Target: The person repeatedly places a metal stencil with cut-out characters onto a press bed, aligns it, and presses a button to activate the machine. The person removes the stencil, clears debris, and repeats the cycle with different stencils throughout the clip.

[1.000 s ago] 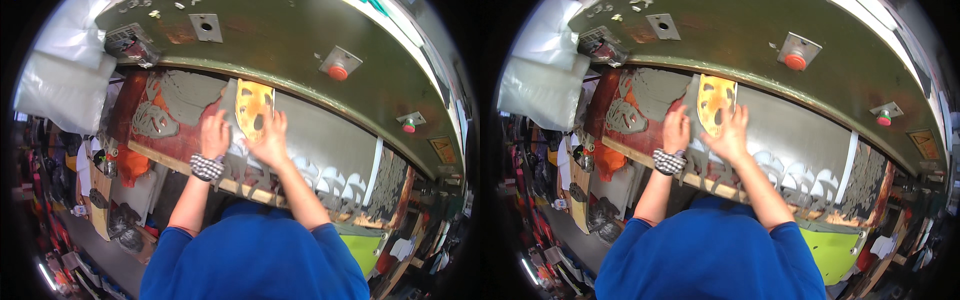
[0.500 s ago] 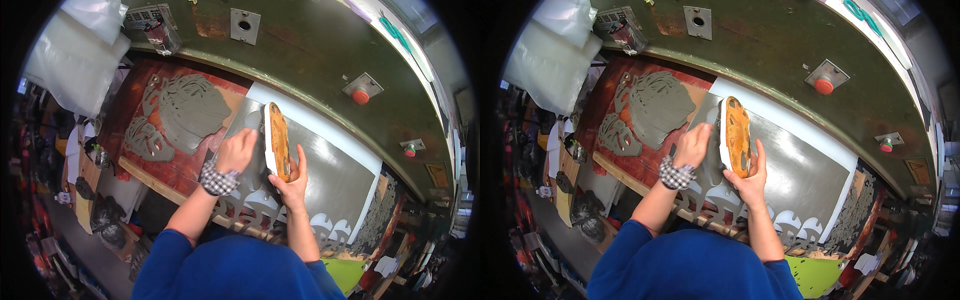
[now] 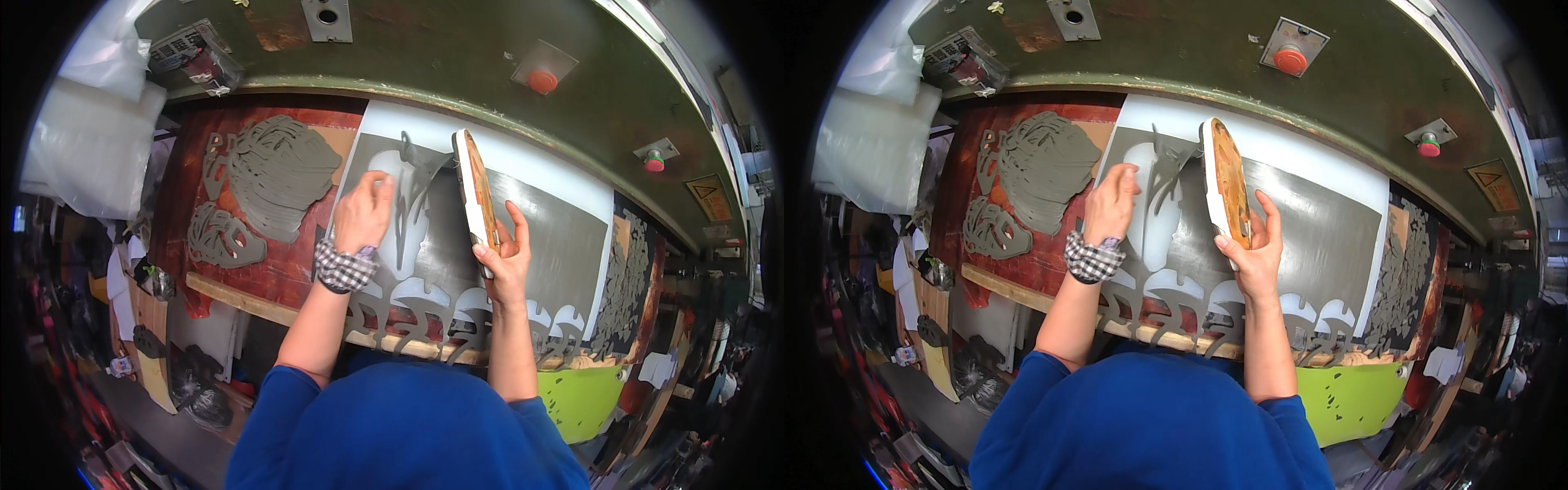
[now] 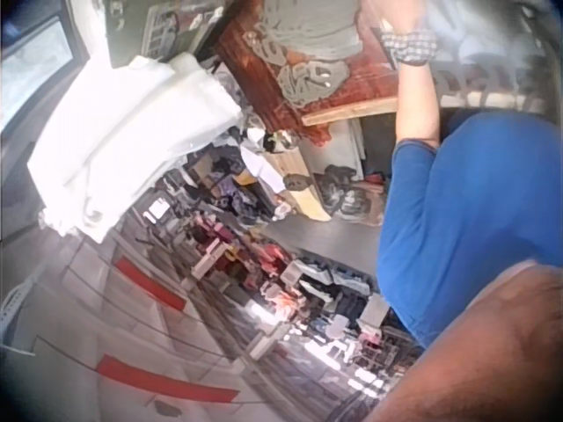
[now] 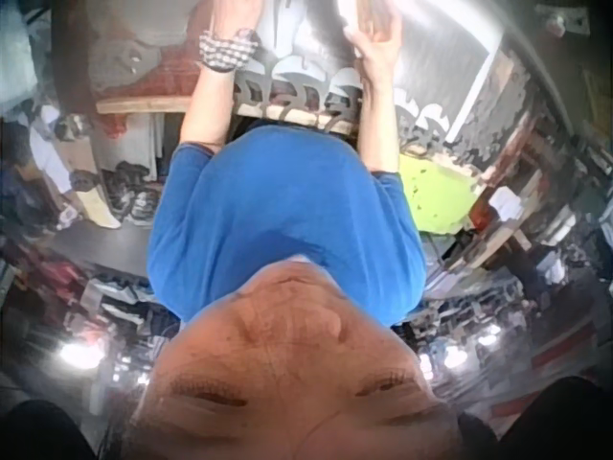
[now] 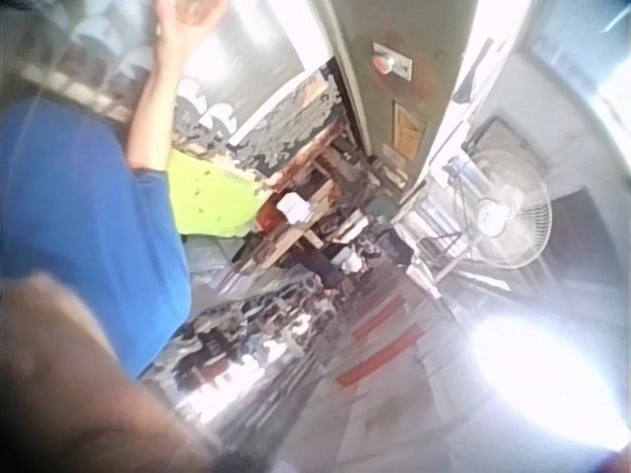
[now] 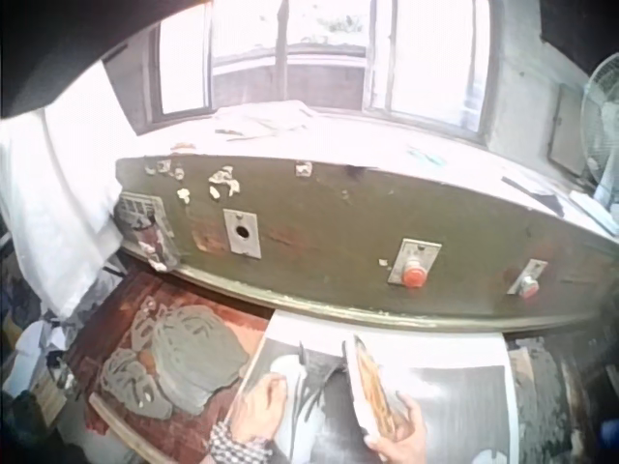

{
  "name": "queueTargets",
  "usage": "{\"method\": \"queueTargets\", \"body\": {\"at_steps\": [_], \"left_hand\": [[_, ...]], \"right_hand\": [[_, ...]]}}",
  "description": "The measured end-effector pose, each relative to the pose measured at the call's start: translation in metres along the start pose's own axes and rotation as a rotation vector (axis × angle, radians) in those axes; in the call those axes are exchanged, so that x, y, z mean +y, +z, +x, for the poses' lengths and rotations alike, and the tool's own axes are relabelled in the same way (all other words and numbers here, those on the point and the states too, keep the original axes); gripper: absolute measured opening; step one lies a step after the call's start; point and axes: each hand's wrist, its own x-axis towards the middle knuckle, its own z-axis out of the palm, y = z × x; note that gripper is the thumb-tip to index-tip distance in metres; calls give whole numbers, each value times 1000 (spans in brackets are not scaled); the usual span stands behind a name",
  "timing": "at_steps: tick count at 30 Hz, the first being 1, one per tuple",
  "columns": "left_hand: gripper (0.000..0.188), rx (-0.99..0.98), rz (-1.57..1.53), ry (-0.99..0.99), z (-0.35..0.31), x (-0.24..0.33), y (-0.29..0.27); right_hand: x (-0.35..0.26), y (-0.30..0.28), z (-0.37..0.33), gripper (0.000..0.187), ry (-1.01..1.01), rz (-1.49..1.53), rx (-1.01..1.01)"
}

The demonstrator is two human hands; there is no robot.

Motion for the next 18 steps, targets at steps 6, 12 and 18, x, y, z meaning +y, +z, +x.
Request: {"method": "queueTargets", "body": {"at_steps": [6, 12, 18], "left_hand": [[31, -174, 57, -14, 13, 15, 5], [31, -243, 103, -252, 14, -22, -20], [27, -229, 59, -198, 10, -44, -18]], "right_hand": [[-15, -6, -11, 89, 22, 181, -69], [-22, -17, -17, 82, -70, 201, 28], [-22, -32, -27, 68, -129, 267, 120]]}}
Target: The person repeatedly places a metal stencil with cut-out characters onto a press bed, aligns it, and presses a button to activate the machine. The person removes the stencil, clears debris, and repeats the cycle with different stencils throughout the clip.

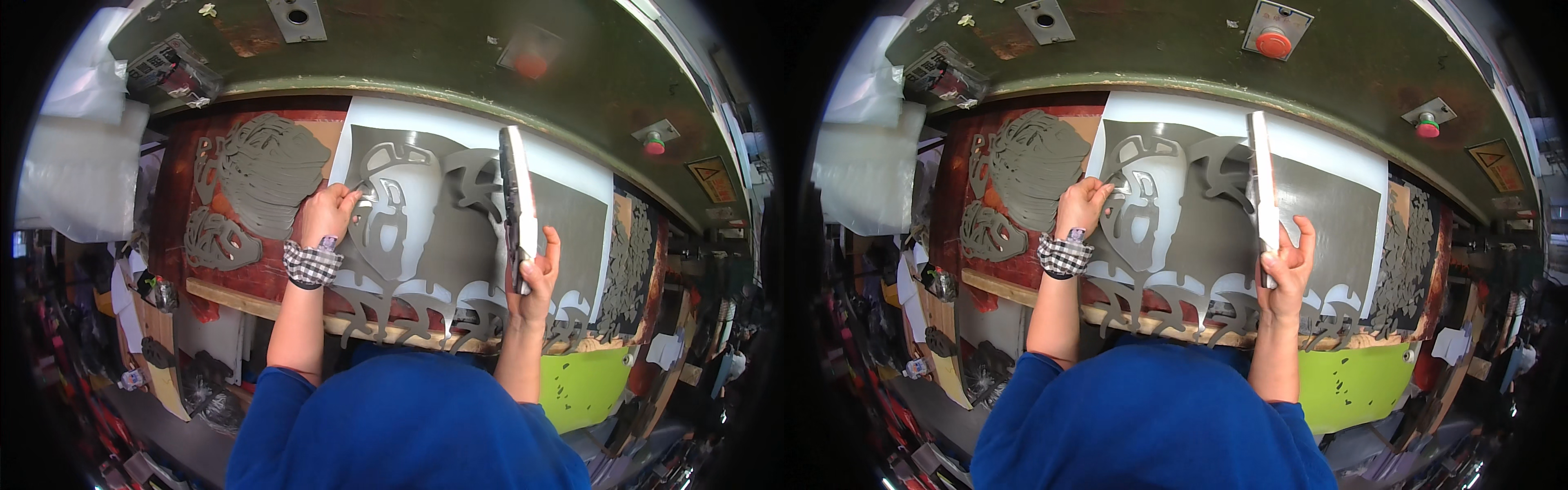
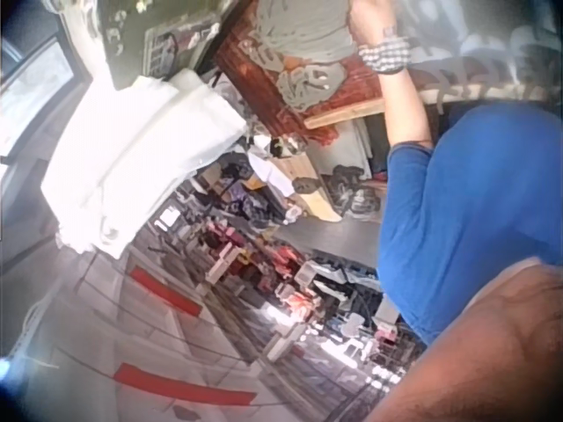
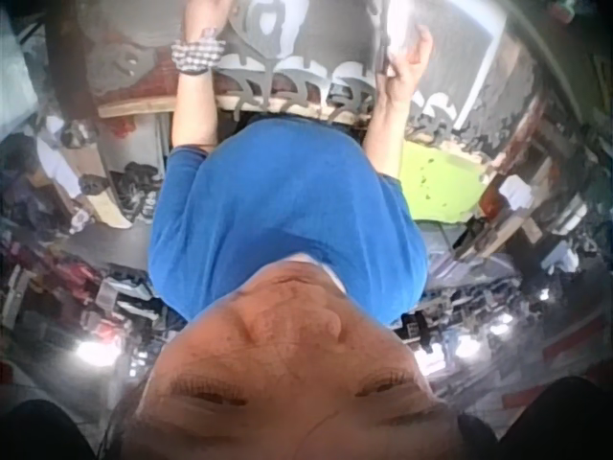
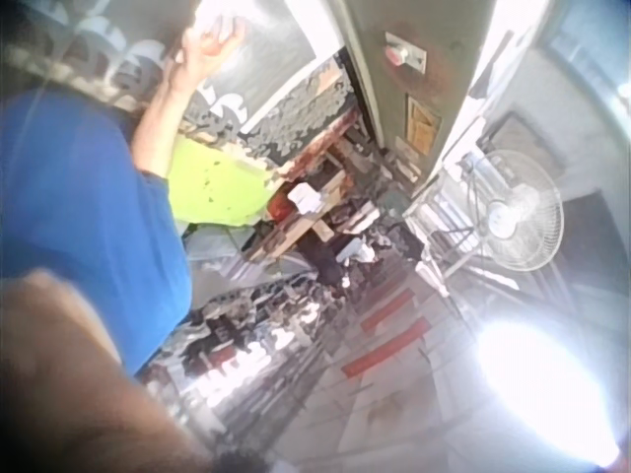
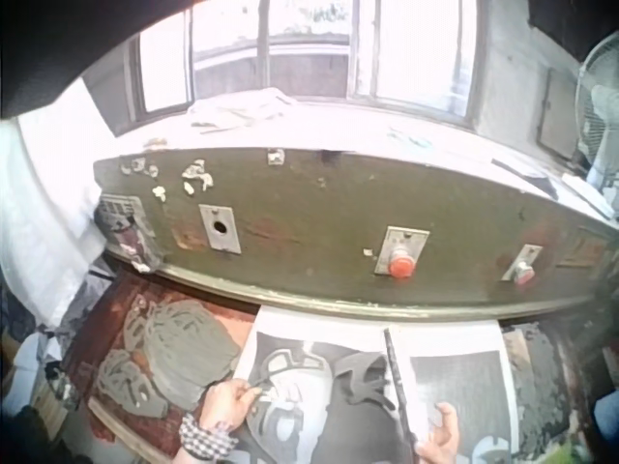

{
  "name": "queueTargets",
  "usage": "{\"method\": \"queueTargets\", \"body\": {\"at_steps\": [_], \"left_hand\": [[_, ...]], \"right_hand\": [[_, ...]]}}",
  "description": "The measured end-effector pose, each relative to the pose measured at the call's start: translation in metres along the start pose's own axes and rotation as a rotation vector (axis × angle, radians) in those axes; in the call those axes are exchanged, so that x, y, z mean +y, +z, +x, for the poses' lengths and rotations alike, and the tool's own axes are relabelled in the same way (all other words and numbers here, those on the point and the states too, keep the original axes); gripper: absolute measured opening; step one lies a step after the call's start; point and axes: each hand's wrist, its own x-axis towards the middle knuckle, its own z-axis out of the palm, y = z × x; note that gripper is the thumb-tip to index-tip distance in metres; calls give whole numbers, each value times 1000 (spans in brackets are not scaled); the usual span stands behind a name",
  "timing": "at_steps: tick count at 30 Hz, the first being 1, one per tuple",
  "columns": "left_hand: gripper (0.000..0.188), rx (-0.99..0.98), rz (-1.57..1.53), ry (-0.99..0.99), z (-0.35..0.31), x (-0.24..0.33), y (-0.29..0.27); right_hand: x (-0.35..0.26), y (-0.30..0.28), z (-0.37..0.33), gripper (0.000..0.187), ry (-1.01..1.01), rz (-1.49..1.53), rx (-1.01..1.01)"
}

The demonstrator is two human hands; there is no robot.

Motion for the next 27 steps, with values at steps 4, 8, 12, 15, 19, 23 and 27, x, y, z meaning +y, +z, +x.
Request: {"method": "queueTargets", "body": {"at_steps": [4, 8, 12, 15, 19, 23, 27], "left_hand": [[28, 23, 15, 30, 5, -1, 1], [28, 19, 95, 57, 4, 0, 2], [32, 121, -14, 161, -4, 4, 6], [37, 116, -175, 200, -9, 5, 4], [34, 17, -53, 213, -17, -6, -6], [30, 346, -63, 270, -42, -31, -6], [30, 453, 68, 229, -69, -55, 3]], "right_hand": [[-10, -9, 3, 56, -141, -93, 156], [-23, -10, -5, 63, -304, -587, 200], [-4, 0, -16, 73, -287, -732, 77], [33, 8, -5, 74, -128, -785, 46], [68, 13, 16, 77, -305, -1274, -62], [74, 14, 32, 94, -356, -1407, -120], [68, 10, 61, 101, -264, -1399, -212]]}}
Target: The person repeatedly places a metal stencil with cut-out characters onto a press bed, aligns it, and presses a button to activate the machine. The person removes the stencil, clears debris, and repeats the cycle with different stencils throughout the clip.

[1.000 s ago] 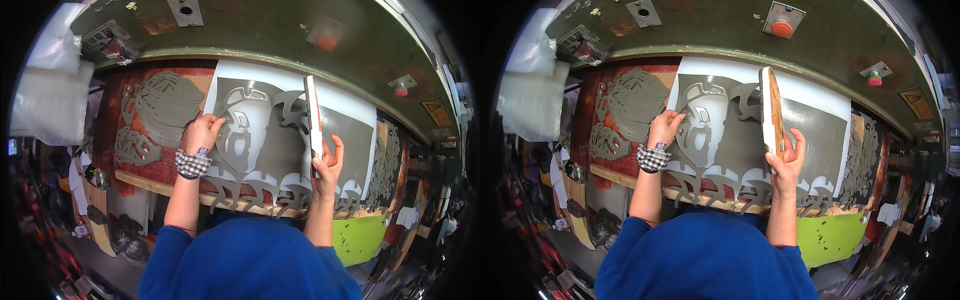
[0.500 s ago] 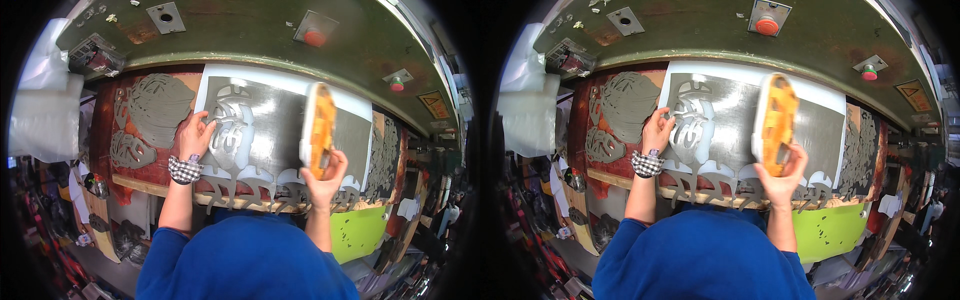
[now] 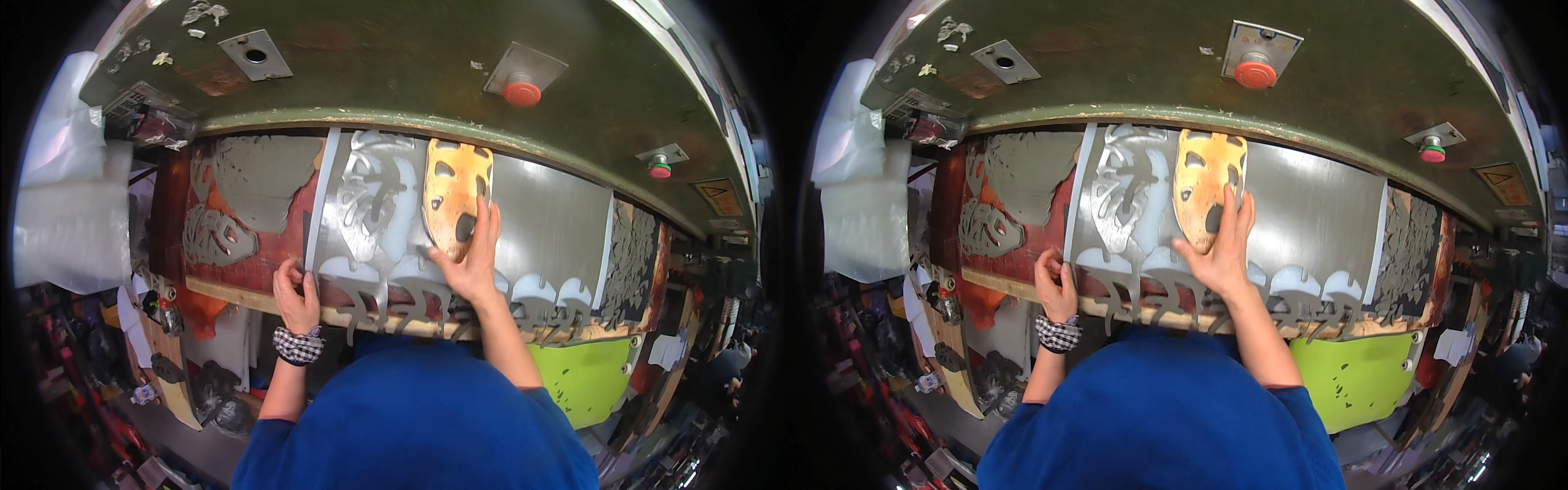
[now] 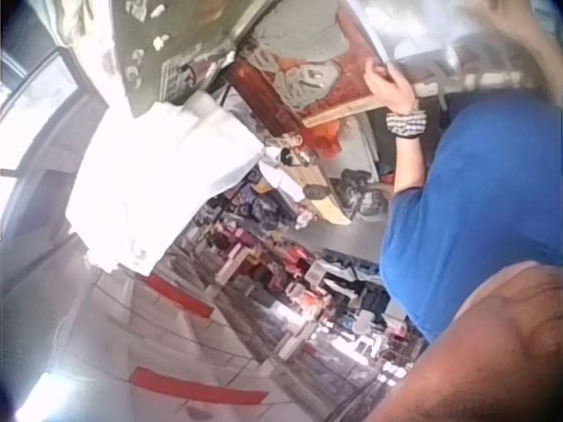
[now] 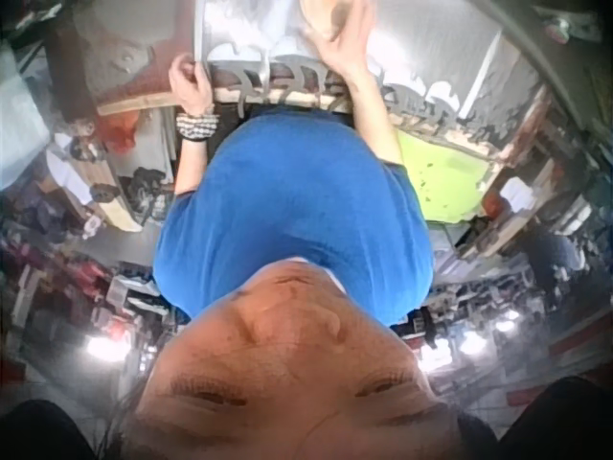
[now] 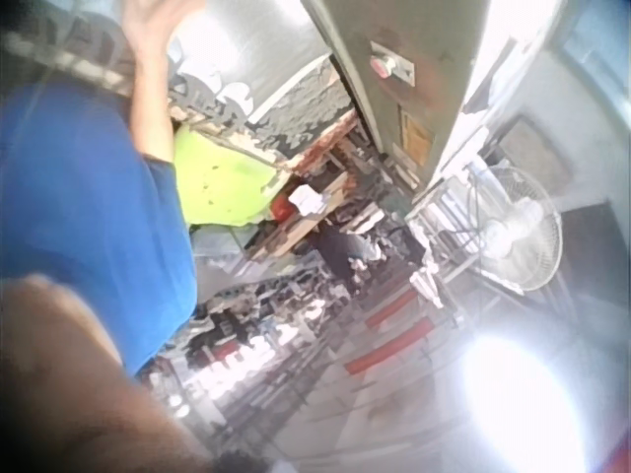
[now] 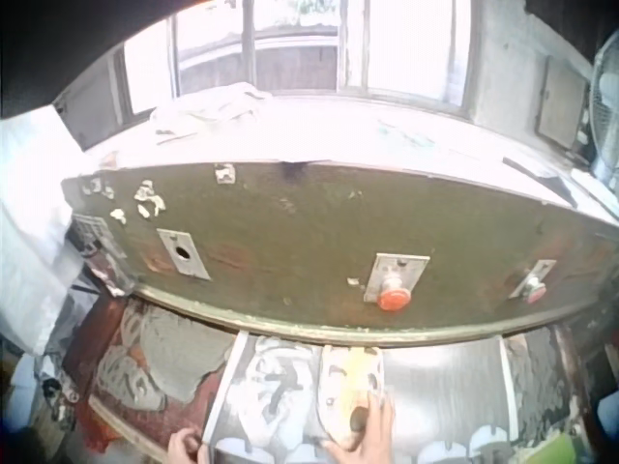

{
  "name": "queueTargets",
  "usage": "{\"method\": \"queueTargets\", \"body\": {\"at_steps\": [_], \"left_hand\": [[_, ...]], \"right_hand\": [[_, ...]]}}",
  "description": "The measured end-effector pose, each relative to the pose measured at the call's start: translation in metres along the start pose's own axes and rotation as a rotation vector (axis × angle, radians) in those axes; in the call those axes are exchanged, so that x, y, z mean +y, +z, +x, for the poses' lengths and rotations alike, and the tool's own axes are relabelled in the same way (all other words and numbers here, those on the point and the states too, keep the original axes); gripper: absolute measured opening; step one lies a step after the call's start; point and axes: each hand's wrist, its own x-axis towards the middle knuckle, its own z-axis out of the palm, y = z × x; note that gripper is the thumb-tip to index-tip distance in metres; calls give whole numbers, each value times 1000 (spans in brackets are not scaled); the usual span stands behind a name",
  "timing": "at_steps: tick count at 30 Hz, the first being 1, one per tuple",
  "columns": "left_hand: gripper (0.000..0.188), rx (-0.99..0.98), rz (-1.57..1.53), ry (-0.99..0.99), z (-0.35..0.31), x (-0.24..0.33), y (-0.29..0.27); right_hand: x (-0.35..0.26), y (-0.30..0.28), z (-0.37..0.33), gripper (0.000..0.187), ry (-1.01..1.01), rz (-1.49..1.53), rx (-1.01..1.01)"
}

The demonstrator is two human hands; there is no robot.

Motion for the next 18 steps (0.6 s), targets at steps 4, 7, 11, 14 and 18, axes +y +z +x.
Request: {"method": "queueTargets", "body": {"at_steps": [4, 7, 11, 14, 18], "left_hand": [[16, -78, 33, -127, 6, -10, 17], [14, -88, 92, -61, 29, -13, 31], [23, -90, 106, -56, 57, -10, 45], [25, -104, 117, -48, 76, -7, 54], [28, -105, 147, -62, 95, -4, 66]], "right_hand": [[28, -11, 30, 79, 92, 655, 55], [50, -28, 37, 49, 213, 834, 237], [63, -54, 39, 50, 301, 689, 324], [56, -56, 51, 60, 157, 80, 223], [36, -22, 75, 77, 12, -291, -23]]}}
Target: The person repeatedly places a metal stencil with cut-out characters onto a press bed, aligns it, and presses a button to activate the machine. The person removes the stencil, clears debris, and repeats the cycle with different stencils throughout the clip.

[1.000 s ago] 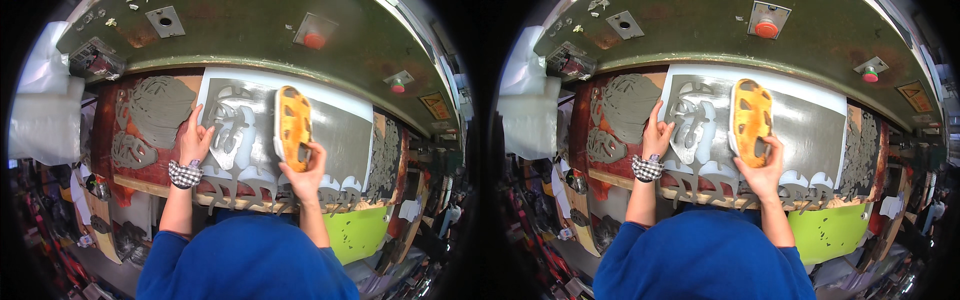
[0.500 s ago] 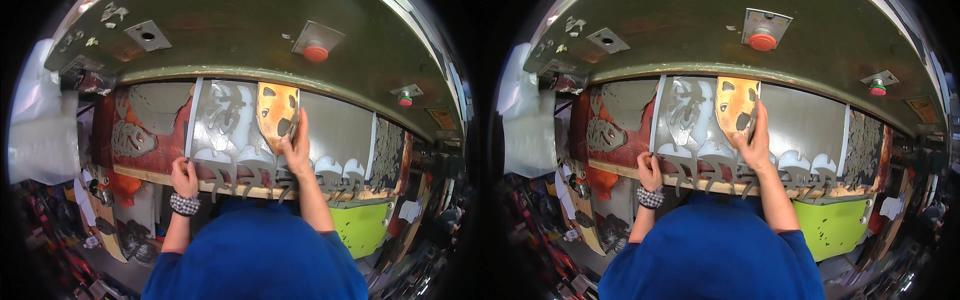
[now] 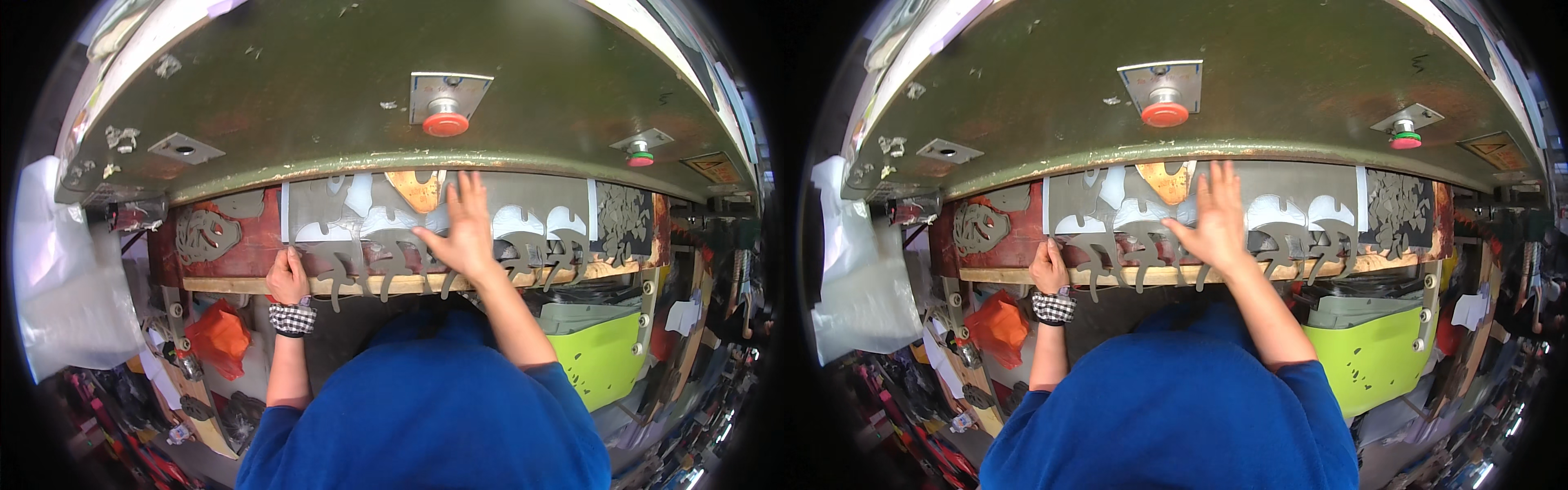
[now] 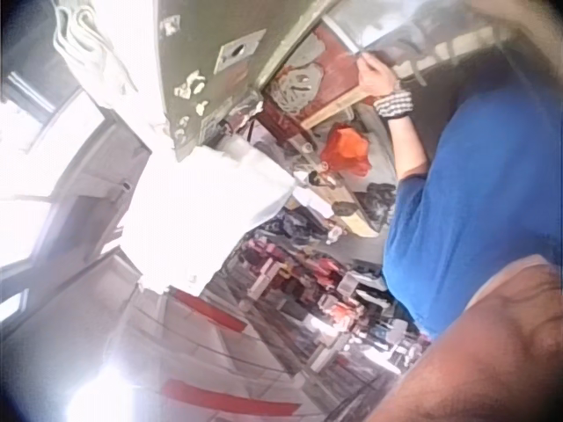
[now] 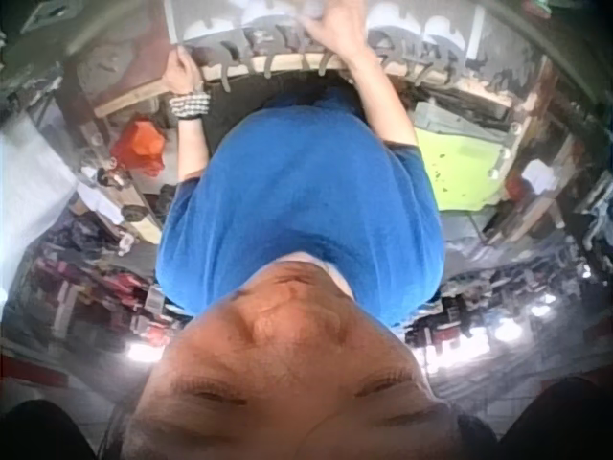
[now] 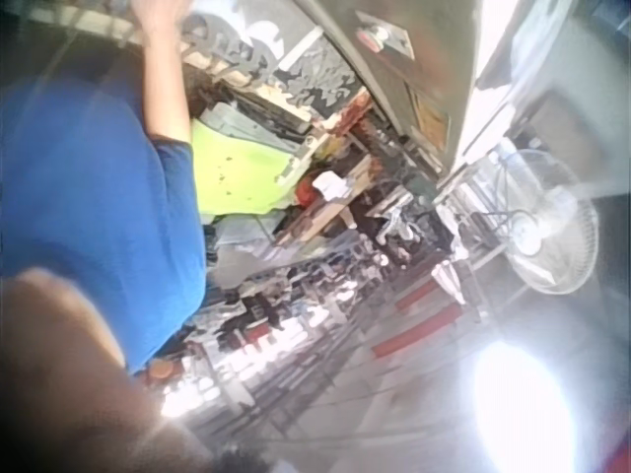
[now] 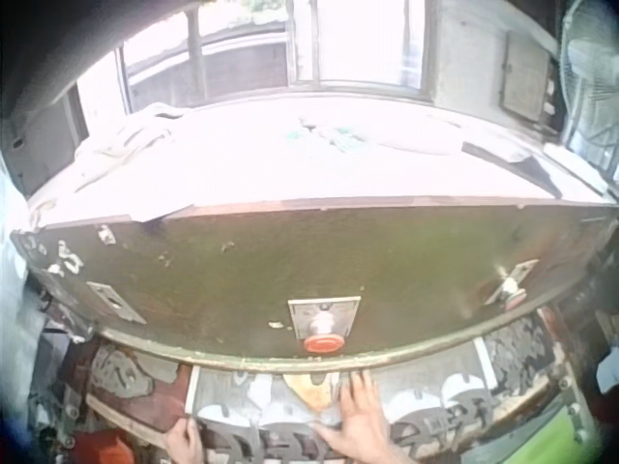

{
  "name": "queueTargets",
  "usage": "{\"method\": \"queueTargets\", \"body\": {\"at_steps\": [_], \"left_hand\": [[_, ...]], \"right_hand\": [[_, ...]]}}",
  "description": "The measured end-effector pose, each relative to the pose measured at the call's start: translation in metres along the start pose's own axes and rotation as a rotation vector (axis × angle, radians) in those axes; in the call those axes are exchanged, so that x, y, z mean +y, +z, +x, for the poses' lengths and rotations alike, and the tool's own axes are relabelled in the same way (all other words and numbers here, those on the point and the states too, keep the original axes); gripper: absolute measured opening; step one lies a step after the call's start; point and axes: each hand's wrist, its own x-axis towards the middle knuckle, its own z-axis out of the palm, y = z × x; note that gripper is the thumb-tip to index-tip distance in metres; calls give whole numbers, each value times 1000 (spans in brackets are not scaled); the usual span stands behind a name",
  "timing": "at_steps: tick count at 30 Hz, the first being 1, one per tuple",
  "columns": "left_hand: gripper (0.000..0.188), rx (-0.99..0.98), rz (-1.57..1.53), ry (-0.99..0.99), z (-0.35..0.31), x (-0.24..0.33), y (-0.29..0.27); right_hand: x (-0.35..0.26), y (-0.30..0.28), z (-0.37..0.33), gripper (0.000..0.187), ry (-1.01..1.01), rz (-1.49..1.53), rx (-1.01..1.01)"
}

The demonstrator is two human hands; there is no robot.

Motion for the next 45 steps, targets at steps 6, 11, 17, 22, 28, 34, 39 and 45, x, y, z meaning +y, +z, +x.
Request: {"method": "queueTargets", "body": {"at_steps": [6, 11, 17, 22, 28, 34, 39, 45], "left_hand": [[29, 20, -14, 16, 18, 5, 6], [29, 9, -33, 17, 27, 7, 10], [30, 18, -35, 49, 41, 10, 14], [32, 20, -4, 47, 48, 12, 18], [31, 26, 1, 48, 49, 11, 20], [31, 15, 7, 77, 49, 10, 18], [34, -2, 26, 29, 48, 11, 17], [30, 8, -10, 25, 47, 11, 17]], "right_hand": [[-5, 26, 20, 59, -1, -61, 165], [-1, 26, 26, 55, -63, -91, 228], [3, 32, 40, 47, -190, -125, 311], [6, 31, 46, 39, -202, -113, 345], [-3, 37, 47, 32, -134, -85, 393], [-1, 27, 34, 39, -160, 17, 289], [35, -66, 3, 56, -122, 11, 558], [103, -137, 59, 92, 209, -157, 743]]}}
